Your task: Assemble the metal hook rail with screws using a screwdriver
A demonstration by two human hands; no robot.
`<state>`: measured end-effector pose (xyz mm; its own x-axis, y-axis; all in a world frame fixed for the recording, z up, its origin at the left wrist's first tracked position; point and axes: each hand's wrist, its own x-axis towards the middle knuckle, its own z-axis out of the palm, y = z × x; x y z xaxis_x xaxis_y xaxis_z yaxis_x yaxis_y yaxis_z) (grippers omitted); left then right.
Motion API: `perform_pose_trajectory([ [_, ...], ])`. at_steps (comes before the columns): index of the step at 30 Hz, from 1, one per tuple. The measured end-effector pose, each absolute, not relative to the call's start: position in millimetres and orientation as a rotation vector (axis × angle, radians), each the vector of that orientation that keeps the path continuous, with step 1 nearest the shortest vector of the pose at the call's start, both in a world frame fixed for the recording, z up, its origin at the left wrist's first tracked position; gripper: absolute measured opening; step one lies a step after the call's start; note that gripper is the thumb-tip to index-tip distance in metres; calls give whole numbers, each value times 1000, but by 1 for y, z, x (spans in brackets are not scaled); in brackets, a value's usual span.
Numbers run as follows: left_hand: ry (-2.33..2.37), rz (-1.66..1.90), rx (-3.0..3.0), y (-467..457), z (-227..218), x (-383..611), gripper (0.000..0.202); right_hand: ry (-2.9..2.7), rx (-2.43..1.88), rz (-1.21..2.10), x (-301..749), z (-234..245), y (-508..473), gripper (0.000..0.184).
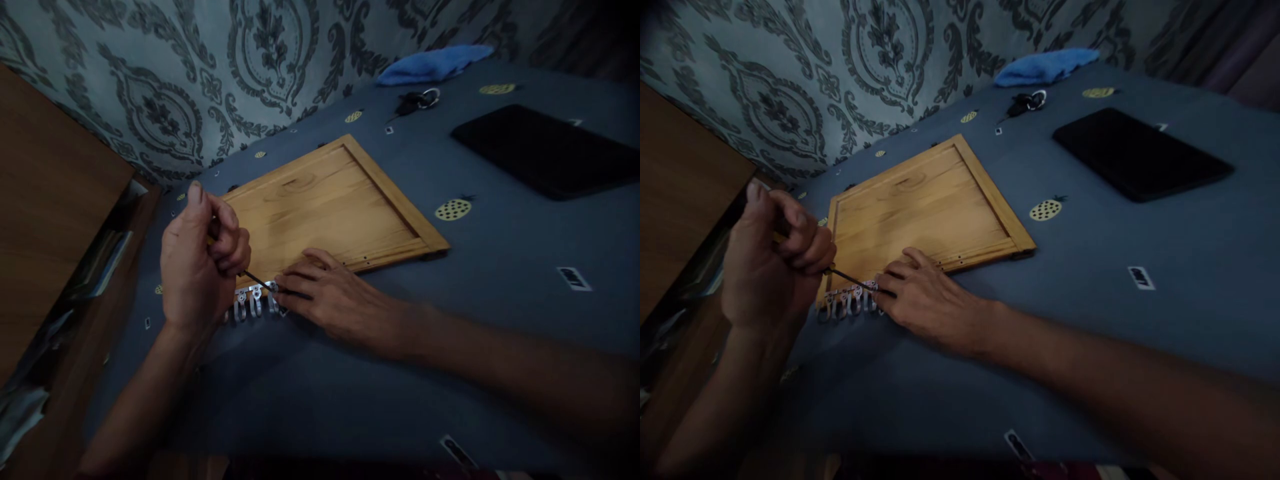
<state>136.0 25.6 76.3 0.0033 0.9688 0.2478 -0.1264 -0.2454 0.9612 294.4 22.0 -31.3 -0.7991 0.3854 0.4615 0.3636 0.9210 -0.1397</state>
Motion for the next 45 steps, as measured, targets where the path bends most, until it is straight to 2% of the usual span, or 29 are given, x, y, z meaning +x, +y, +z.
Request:
perform_pose_trajectory([
  [14, 954, 1481, 1283, 24, 74, 139, 54, -2613, -560, 98, 295, -28, 21, 23],
  [26, 1010, 1263, 1309, 18, 81, 135, 35, -2637, -562, 147, 296, -28, 20, 23],
  [33, 1046, 1332, 1348, 19, 79, 133, 38, -2636, -557, 102, 296, -27, 21, 21],
  [45, 1049, 1388, 1326, 7, 79, 141, 30, -2633, -572, 138, 296, -26, 19, 23],
])
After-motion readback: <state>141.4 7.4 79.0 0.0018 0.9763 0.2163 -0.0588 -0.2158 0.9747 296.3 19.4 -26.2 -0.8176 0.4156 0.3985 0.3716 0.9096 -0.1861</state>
